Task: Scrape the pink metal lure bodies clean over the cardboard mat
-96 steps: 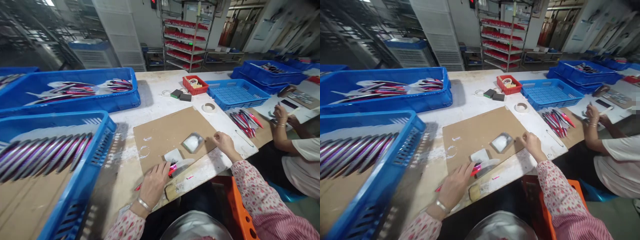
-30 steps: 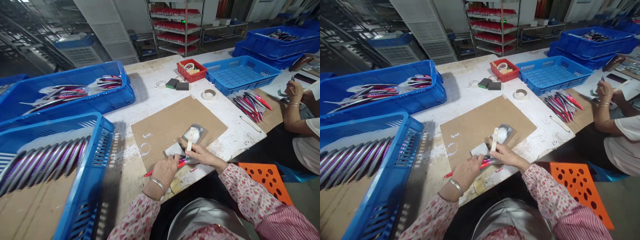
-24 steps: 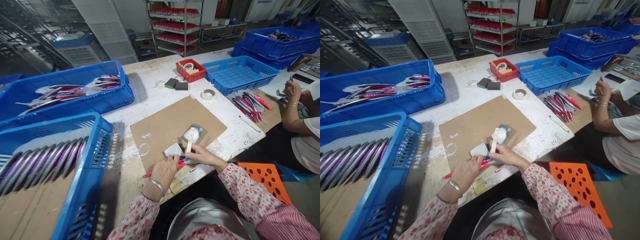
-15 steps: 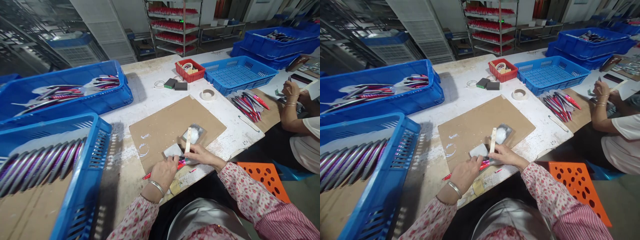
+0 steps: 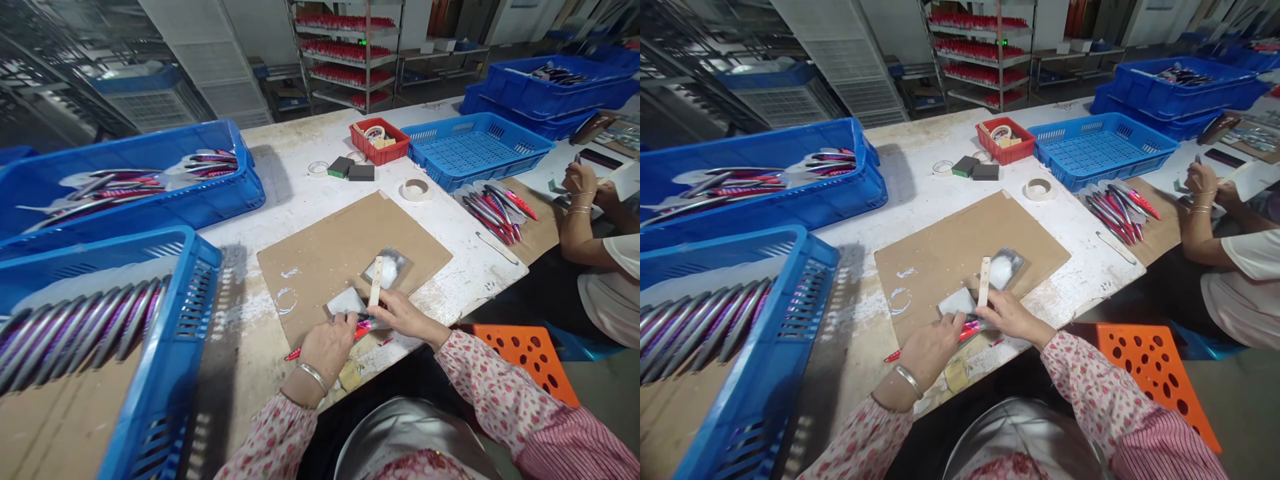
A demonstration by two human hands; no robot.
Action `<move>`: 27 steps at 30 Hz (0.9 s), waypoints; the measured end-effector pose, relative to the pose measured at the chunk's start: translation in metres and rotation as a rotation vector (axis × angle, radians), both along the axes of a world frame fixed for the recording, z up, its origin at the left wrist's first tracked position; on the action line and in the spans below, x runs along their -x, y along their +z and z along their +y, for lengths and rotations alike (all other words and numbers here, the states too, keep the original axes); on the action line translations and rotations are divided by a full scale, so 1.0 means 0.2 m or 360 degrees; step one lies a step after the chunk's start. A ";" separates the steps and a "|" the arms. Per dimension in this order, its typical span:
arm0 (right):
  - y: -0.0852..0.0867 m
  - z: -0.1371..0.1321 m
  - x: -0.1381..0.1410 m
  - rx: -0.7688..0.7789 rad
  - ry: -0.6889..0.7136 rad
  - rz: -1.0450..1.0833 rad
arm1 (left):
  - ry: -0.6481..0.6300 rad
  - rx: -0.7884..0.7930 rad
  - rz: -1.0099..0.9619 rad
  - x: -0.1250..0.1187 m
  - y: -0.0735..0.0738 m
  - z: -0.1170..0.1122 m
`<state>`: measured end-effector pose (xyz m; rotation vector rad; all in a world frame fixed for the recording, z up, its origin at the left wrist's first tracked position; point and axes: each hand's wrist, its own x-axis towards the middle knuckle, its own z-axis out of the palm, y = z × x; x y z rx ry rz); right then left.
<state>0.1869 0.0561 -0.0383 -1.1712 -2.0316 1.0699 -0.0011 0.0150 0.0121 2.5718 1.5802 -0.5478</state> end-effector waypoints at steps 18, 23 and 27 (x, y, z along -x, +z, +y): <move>0.01 0.00 0.00 0.0292 0.0045 0.0165 | 0.0002 0.0005 0.0037 -0.01 0.00 0.00; 0.01 0.00 0.01 0.0126 0.0009 0.0091 | -0.0010 -0.0024 0.0037 0.00 -0.01 -0.01; 0.00 -0.03 0.05 -0.0056 -0.0076 -0.0002 | 0.0008 -0.0037 0.0015 0.00 -0.02 -0.01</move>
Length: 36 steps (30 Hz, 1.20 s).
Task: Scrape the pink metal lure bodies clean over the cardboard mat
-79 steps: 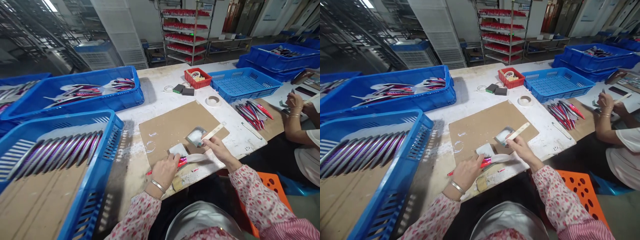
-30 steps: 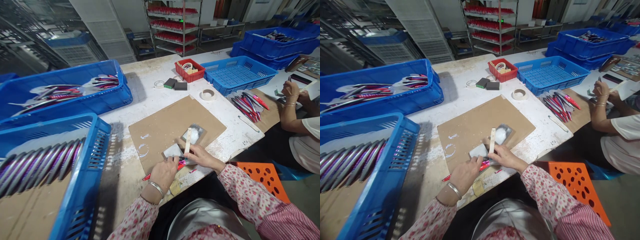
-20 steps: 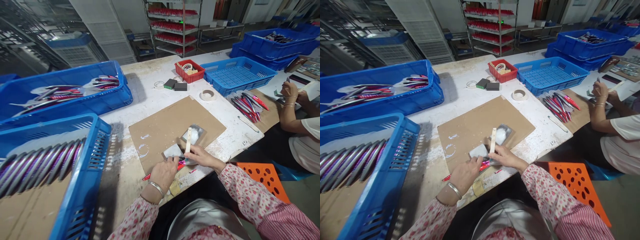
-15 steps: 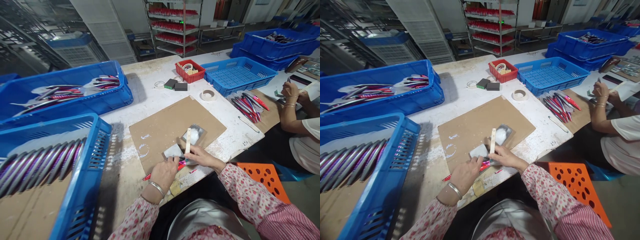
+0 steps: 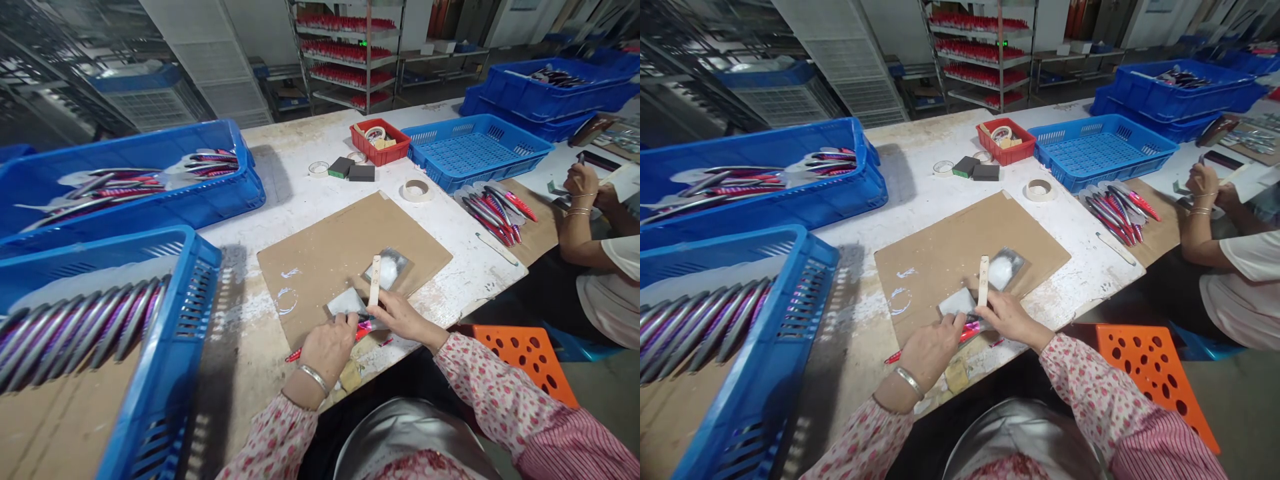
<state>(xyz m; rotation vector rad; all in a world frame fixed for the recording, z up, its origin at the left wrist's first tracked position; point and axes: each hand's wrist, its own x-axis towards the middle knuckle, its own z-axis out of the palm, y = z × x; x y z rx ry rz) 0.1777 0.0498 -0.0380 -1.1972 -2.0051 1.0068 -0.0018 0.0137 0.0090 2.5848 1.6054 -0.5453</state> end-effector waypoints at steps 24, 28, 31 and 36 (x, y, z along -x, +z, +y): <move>0.09 0.31 -0.14 -0.0291 -0.0320 -0.1131 | 0.0186 0.0015 -0.0119 0.08 -0.01 0.00; 0.14 0.30 -0.15 -0.0163 -0.0049 -0.0850 | 0.0161 0.0022 -0.0146 0.08 -0.02 0.00; 0.21 0.25 -0.21 -0.0207 0.0319 -0.0649 | 0.0149 0.0016 -0.0140 0.08 -0.02 0.00; 0.26 0.19 -0.20 -0.0361 0.0032 -0.0522 | 0.0160 0.0079 -0.0171 0.07 0.00 0.00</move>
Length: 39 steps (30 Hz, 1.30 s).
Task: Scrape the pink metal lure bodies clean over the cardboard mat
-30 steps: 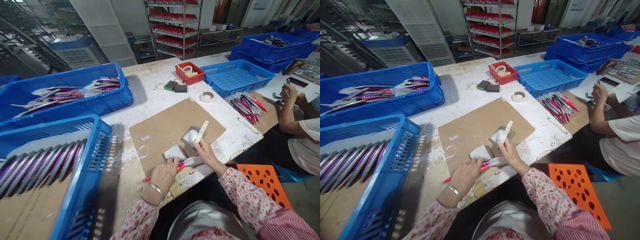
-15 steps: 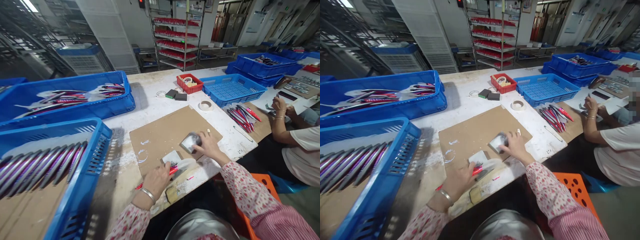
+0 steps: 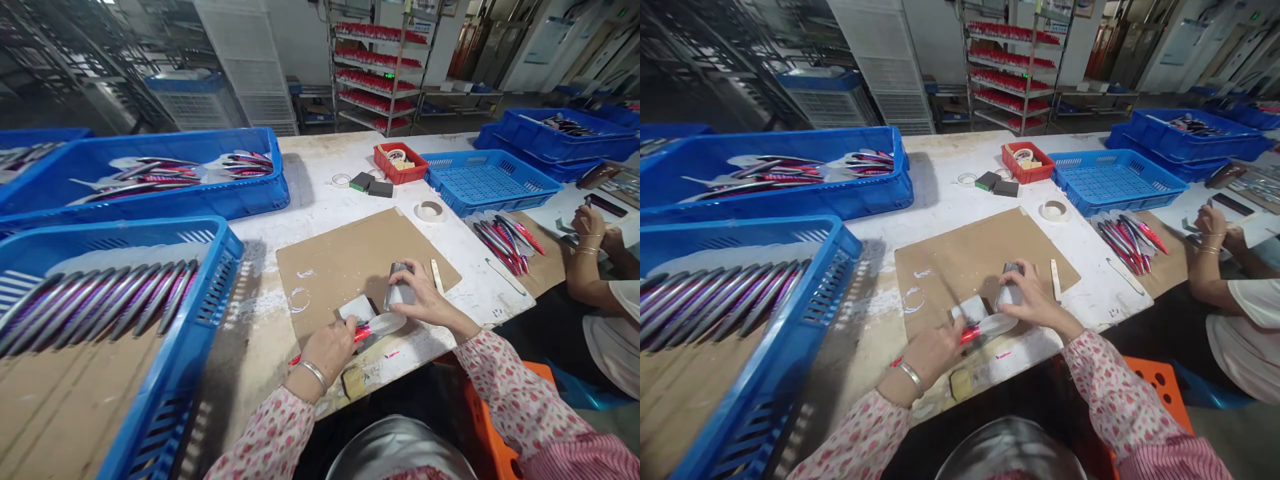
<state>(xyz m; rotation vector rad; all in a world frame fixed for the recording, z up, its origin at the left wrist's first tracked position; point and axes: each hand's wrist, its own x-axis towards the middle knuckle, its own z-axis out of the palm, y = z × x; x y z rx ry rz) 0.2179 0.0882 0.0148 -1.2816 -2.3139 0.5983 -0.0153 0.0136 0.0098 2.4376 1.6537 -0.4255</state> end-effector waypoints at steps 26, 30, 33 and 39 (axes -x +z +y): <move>-0.06 -0.03 0.31 -0.0089 -0.0049 -0.0309 | 0.0029 0.0046 -0.0031 -0.01 0.01 -0.01; -0.05 -0.02 0.30 -0.0091 -0.0105 -0.0402 | 0.0018 -0.0005 -0.0066 -0.01 0.02 -0.01; -0.06 -0.03 0.35 -0.0144 -0.0172 -0.0298 | 0.0076 0.0027 -0.0076 -0.01 0.01 -0.01; -0.06 -0.02 0.30 -0.0023 -0.0036 -0.0285 | 0.0084 0.0063 -0.0139 0.00 0.00 -0.01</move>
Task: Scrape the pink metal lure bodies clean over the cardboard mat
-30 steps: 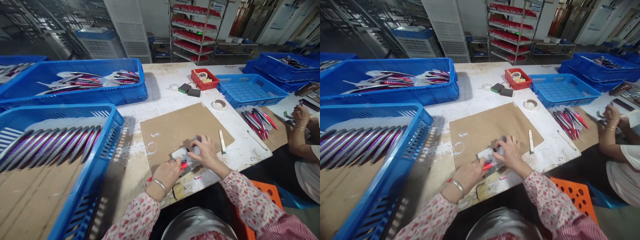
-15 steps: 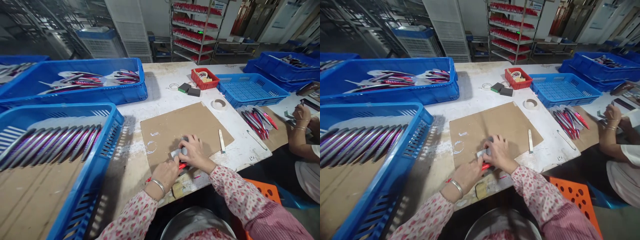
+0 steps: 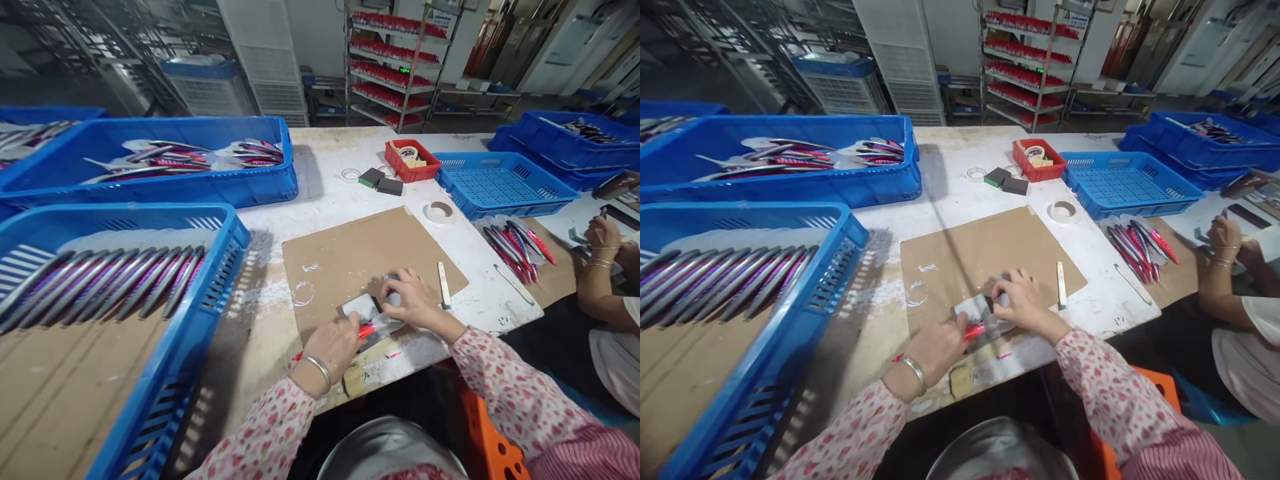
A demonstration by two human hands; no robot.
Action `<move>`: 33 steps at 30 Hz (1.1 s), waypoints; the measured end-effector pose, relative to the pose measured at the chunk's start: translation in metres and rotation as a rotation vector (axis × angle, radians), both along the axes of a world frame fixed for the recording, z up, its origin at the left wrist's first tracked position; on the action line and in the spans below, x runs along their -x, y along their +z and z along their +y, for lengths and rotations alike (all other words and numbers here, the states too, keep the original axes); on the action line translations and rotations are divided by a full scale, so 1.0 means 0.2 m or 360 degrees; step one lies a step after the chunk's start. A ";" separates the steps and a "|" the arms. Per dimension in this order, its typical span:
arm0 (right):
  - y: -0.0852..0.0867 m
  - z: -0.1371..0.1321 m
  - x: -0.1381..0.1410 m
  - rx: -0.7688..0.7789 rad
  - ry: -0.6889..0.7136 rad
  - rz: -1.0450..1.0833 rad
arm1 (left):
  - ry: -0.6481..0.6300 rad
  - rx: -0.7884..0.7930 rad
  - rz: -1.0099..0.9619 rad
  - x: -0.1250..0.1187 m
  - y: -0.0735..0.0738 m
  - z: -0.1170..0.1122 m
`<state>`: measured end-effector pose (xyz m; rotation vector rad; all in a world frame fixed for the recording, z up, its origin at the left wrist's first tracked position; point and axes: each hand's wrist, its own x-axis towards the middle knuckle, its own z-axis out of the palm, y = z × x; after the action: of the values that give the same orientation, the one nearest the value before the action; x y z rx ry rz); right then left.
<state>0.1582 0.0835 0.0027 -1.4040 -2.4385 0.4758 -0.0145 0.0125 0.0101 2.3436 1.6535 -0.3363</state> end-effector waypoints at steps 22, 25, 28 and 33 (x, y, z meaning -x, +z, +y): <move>0.02 0.00 0.04 -0.0229 -0.0089 -0.0193 | -0.0038 0.0031 0.0050 -0.01 -0.03 0.01; 0.02 -0.02 0.11 -0.0363 -0.0084 -0.0130 | 0.0022 0.0043 0.0031 -0.02 -0.02 0.00; 0.05 -0.01 0.07 -0.0322 0.0032 -0.0210 | 0.0050 0.0007 0.0009 -0.02 -0.04 -0.01; 0.04 -0.02 0.08 -0.0287 -0.0097 -0.0296 | 0.0015 -0.0058 -0.0023 -0.02 -0.06 -0.02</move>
<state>0.1421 0.0800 0.0113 -1.4987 -2.4987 0.1116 -0.0097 0.0079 -0.0024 2.3578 1.6770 -0.2892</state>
